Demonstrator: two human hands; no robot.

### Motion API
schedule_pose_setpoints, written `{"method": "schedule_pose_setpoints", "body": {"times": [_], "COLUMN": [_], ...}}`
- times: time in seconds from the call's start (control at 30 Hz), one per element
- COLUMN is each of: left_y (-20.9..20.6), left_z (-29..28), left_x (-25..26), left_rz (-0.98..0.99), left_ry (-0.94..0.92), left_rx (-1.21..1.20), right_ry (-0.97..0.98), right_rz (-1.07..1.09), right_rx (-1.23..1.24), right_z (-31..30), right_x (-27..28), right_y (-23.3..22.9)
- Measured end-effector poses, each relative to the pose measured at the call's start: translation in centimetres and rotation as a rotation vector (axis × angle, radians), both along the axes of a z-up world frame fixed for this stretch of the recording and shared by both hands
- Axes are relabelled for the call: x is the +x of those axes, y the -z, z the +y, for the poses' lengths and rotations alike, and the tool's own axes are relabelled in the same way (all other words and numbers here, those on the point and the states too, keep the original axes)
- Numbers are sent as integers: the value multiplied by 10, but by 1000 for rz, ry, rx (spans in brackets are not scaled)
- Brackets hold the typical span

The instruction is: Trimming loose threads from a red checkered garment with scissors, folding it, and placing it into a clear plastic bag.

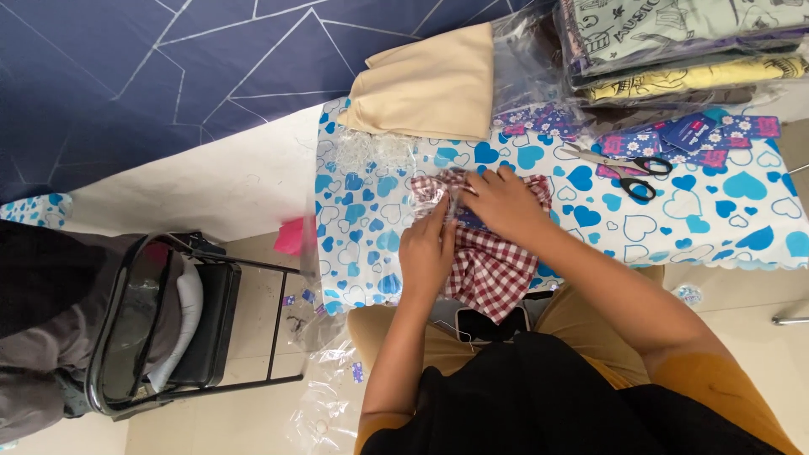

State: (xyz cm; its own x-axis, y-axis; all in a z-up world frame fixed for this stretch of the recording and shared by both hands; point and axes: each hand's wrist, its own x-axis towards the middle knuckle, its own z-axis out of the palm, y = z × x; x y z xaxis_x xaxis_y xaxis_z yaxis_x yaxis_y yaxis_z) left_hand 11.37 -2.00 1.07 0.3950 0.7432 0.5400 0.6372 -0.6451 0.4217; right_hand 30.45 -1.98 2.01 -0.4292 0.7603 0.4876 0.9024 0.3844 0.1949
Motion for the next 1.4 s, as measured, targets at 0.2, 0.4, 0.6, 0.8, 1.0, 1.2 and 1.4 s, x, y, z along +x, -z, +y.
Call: {"method": "schedule_pose_setpoints", "body": {"times": [0.2, 0.4, 0.6, 0.8, 1.0, 1.2, 1.4], "left_y": [13, 25, 24, -22, -52, -45, -14], "left_z": [8, -2, -17, -30, -29, -31, -26], "left_x": [7, 8, -19, -42, -46, -43, -46], "left_rz": [-23, 5, 69, -20, -165, -184, -157], "left_ry": [-26, 43, -3, -30, -26, -42, 14], "left_rx": [46, 36, 4, -293, -601, -527, -472], "right_ry": [-79, 0, 129, -145, -20, -98, -155], "right_rz": [-3, 122, 2, 74, 69, 102, 305], "right_rx": [210, -112, -280, -28, 42, -260, -449], "right_z": [5, 38, 51, 31, -12, -82, -99], "right_x": [-23, -23, -22, -8, -7, -27, 6], "right_y": [29, 41, 48, 35, 32, 83, 99]}}
